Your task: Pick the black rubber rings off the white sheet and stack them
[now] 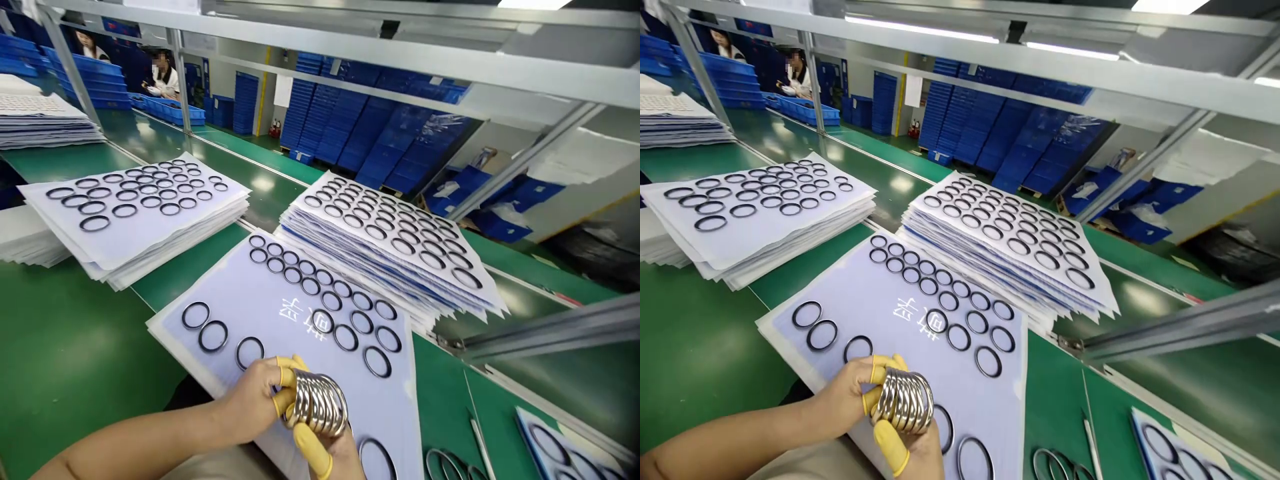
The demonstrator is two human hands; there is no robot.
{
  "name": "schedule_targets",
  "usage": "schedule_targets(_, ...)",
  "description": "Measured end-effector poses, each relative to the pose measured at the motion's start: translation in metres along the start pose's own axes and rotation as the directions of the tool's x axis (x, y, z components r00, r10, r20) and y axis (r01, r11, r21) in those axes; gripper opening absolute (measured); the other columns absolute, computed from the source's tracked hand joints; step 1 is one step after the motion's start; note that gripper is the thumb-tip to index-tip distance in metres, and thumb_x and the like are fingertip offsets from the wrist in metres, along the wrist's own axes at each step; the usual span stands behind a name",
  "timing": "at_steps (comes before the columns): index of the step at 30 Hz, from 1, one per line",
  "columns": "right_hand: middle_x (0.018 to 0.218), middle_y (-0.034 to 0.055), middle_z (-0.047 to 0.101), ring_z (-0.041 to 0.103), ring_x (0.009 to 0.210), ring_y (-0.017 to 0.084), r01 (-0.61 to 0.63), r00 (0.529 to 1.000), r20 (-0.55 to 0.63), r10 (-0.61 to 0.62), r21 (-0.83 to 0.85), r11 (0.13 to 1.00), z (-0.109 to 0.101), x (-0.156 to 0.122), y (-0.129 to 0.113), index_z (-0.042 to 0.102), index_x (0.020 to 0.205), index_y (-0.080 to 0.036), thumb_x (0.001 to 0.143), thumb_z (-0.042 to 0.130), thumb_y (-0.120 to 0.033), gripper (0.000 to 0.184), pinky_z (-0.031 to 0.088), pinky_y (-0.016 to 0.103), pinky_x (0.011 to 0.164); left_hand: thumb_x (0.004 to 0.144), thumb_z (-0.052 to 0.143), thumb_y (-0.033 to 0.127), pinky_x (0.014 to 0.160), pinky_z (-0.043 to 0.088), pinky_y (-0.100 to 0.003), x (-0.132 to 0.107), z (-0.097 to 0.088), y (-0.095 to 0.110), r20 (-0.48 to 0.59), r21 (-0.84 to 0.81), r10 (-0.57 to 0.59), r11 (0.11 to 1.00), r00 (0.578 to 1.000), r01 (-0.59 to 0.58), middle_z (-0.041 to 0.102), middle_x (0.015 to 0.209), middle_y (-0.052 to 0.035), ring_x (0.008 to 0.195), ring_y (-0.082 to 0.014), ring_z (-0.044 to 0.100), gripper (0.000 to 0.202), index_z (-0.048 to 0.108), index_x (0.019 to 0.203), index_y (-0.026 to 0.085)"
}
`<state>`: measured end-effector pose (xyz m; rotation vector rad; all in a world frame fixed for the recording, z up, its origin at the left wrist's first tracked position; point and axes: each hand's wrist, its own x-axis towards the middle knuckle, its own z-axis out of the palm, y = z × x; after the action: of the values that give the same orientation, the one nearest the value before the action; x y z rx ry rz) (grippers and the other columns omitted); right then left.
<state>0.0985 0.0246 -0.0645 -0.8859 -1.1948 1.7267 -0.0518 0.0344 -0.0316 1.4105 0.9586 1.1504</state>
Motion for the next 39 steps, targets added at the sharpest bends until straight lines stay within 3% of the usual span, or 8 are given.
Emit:
schedule_targets(7, 0.092, 0.0091, 0.076, 0.068, 0.092, 0.033, 0.068, 0.997, 0.038, -0.064, -0.102, 0.992, 0.016, 0.046, 0.01, 0.075, 0.081, -0.023, 0.063, 0.078, -0.052, 0.034, 0.051, 0.05, 0.089, 0.078, 0.057, 0.005, 0.083, 0.051, -0.028, 0.003, -0.033, -0.01, -0.153, 0.187, 0.042, 0.982, 0.987, -0.012, 0.071, 0.092, -0.0049, 0.088, -0.0188, 0.064, 0.022, 0.074, 0.081, 0.02)
schedule_targets(12, 0.102, 0.0085, 0.075, 0.065, 0.102, 0.033, -0.027, 0.999, -0.03, 0.021, -0.217, 0.976, 0.009, 0.087, -0.006, 0.075, 0.094, -0.023, 0.073, 0.072, -0.048, 0.033, 0.046, 0.05, 0.097, 0.084, 0.055, 0.014, 0.105, 0.042, -0.039, 0.0, -0.066, -0.023, -0.251, 0.299, 0.059, 0.954, 0.966, 0.019, 0.052, 0.137, -0.0081, 0.12, -0.0232, 0.054, 0.03, 0.068, 0.108, 0.025)
schedule_targets(15, 0.124, 0.0108, 0.065, 0.057, 0.116, 0.033, 0.001, 0.981, -0.165, -0.098, -0.507, 0.862, -0.004, 0.115, -0.017, 0.068, 0.109, -0.02, 0.076, 0.071, -0.043, 0.041, 0.037, 0.053, 0.105, 0.085, 0.054, 0.018, 0.107, 0.04, -0.044, -0.006, -0.084, -0.037, -0.34, 0.37, 0.062, 0.926, 0.938, 0.073, 0.043, 0.144, -0.008, 0.128, -0.0247, 0.048, 0.033, 0.064, 0.115, 0.027)
schedule_targets(19, 0.133, 0.0126, 0.057, 0.044, 0.127, 0.037, 0.076, 0.917, -0.2, -0.345, -0.761, 0.644, -0.021, 0.144, -0.014, 0.072, 0.092, -0.018, 0.069, 0.074, -0.041, 0.032, 0.024, 0.057, 0.111, 0.087, 0.052, 0.019, 0.106, 0.042, -0.044, -0.014, -0.095, -0.059, -0.395, 0.444, 0.072, 0.888, 0.916, 0.122, 0.045, 0.143, -0.0074, 0.127, -0.0239, 0.049, 0.032, 0.062, 0.116, 0.029)
schedule_targets(23, 0.108, 0.0097, 0.072, 0.061, 0.109, 0.033, -0.062, 0.925, -0.334, -0.179, -0.601, 0.797, -0.023, 0.157, -0.016, 0.068, 0.106, -0.017, 0.074, 0.072, -0.042, 0.041, 0.045, 0.051, 0.098, 0.088, 0.052, 0.019, 0.105, 0.043, -0.043, -0.018, -0.102, -0.071, -0.431, 0.494, 0.111, 0.859, 0.895, 0.132, 0.046, 0.142, -0.0056, 0.127, -0.024, 0.048, 0.031, 0.062, 0.115, 0.03)
schedule_targets(27, 0.086, 0.009, 0.077, 0.07, 0.09, 0.031, -0.03, 0.957, -0.255, -0.14, -0.566, 0.824, -0.01, 0.172, -0.022, 0.073, 0.089, -0.016, 0.085, 0.052, -0.051, 0.041, 0.056, 0.046, 0.079, 0.089, 0.052, 0.02, 0.105, 0.044, -0.042, -0.017, -0.11, -0.07, -0.433, 0.534, 0.153, 0.837, 0.888, 0.116, 0.045, 0.143, -0.0065, 0.127, -0.0234, 0.049, 0.031, 0.06, 0.118, 0.03)
schedule_targets(33, 0.126, 0.0157, 0.063, 0.044, 0.127, 0.039, 0.151, 0.944, -0.083, -0.319, -0.752, 0.641, 0.015, 0.193, 0.003, 0.075, 0.08, -0.018, 0.066, 0.072, -0.041, 0.027, 0.027, 0.056, 0.107, 0.09, 0.049, 0.016, 0.1, 0.048, -0.041, -0.017, -0.117, -0.069, -0.423, 0.592, 0.234, 0.803, 0.875, 0.071, 0.047, 0.14, -0.0077, 0.124, -0.0233, 0.051, 0.03, 0.058, 0.115, 0.029)
schedule_targets(39, 0.132, 0.0209, 0.057, 0.049, 0.122, 0.037, 0.222, 0.935, 0.039, -0.351, -0.84, 0.496, 0.027, 0.206, 0.014, 0.07, 0.104, -0.013, 0.083, 0.054, -0.041, 0.038, 0.035, 0.06, 0.1, 0.089, 0.049, 0.014, 0.099, 0.049, -0.041, -0.021, -0.118, -0.077, -0.467, 0.603, 0.265, 0.794, 0.844, 0.084, 0.049, 0.138, -0.0071, 0.123, -0.0223, 0.052, 0.032, 0.056, 0.115, 0.03)
